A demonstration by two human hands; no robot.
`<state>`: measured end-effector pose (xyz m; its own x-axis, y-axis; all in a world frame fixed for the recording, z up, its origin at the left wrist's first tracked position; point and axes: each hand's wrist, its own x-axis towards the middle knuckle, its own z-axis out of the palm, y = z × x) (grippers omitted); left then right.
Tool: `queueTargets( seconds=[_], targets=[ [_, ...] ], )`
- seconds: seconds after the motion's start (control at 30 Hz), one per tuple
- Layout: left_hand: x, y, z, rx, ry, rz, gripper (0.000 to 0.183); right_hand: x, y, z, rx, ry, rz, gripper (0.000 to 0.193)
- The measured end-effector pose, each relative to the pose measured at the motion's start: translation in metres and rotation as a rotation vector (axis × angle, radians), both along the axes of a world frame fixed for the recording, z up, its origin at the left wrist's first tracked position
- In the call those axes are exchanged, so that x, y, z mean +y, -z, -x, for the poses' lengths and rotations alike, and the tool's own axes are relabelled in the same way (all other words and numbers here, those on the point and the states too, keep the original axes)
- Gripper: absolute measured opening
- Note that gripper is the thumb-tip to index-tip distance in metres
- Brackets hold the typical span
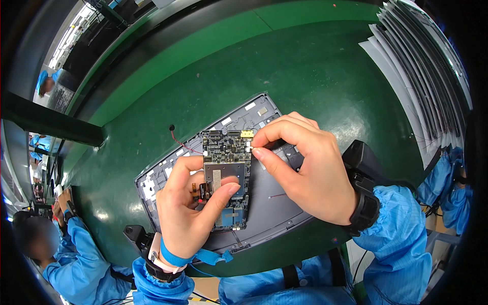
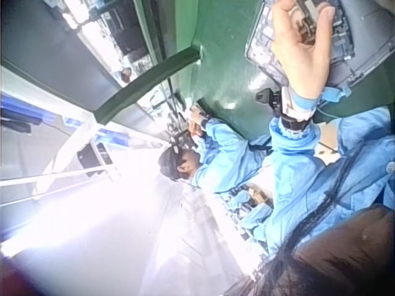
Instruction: Assembling motherboards and internal components into laptop chassis on a factory production line.
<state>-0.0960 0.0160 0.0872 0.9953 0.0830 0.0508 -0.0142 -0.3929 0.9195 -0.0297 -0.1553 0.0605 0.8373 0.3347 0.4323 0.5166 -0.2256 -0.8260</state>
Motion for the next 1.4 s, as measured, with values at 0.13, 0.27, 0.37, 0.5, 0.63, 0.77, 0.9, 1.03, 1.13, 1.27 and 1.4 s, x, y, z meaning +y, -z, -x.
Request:
queueTargets(
  seconds=[0.13, 0.27, 0.37, 0.5, 0.63, 0.77, 0.9, 1.03, 1.13, 1.27, 1.4],
  targets=[
    [0.0008, 0.0011, -0.0002, -0.010, 0.000, -0.005, 0.030, -0.0010, 0.0007, -0.0010, -0.045, 0.012, 0.026, 0.004],
    [0.0002, 0.0019, -0.0004, -0.024, 0.003, 0.000, 0.030, -0.0017, 0.0013, -0.0017, -0.004, -0.014, -0.021, 0.003],
    [0.0002, 0.0020, 0.0000, -0.031, 0.009, -0.021, 0.031, -0.0026, 0.0020, -0.0022, 0.040, -0.032, -0.046, 0.003],
    [-0.0001, -0.0011, 0.0002, -0.003, 0.017, -0.043, 0.031, -0.0024, 0.0023, -0.0023, 0.067, -0.032, -0.040, 0.004],
    [0.0000, -0.0010, 0.0003, -0.018, 0.027, -0.042, 0.031, -0.0027, 0.0022, -0.0017, 0.049, -0.024, -0.038, 0.004],
    [-0.0007, -0.0010, 0.0000, -0.016, 0.022, -0.035, 0.031, -0.0032, 0.0020, -0.0018, 0.055, -0.020, -0.034, 0.003],
    [-0.0004, -0.0016, -0.0002, -0.004, 0.037, -0.029, 0.031, -0.0041, 0.0023, -0.0023, 0.066, -0.031, -0.040, 0.003],
    [-0.0002, -0.0023, 0.0000, 0.015, 0.035, -0.021, 0.032, -0.0033, 0.0027, -0.0030, 0.082, -0.031, -0.054, 0.003],
    [0.0000, -0.0024, 0.0000, 0.005, 0.043, -0.021, 0.031, -0.0035, 0.0023, -0.0032, 0.094, -0.040, -0.065, 0.003],
    [-0.0004, -0.0040, -0.0002, 0.009, 0.046, -0.024, 0.032, -0.0063, -0.0044, -0.0025, 0.222, -0.057, -0.084, 0.006],
    [-0.0002, -0.0053, -0.0004, 0.028, 0.046, -0.029, 0.034, -0.0076, -0.0046, -0.0035, 0.326, -0.086, -0.131, 0.008]
  ],
)
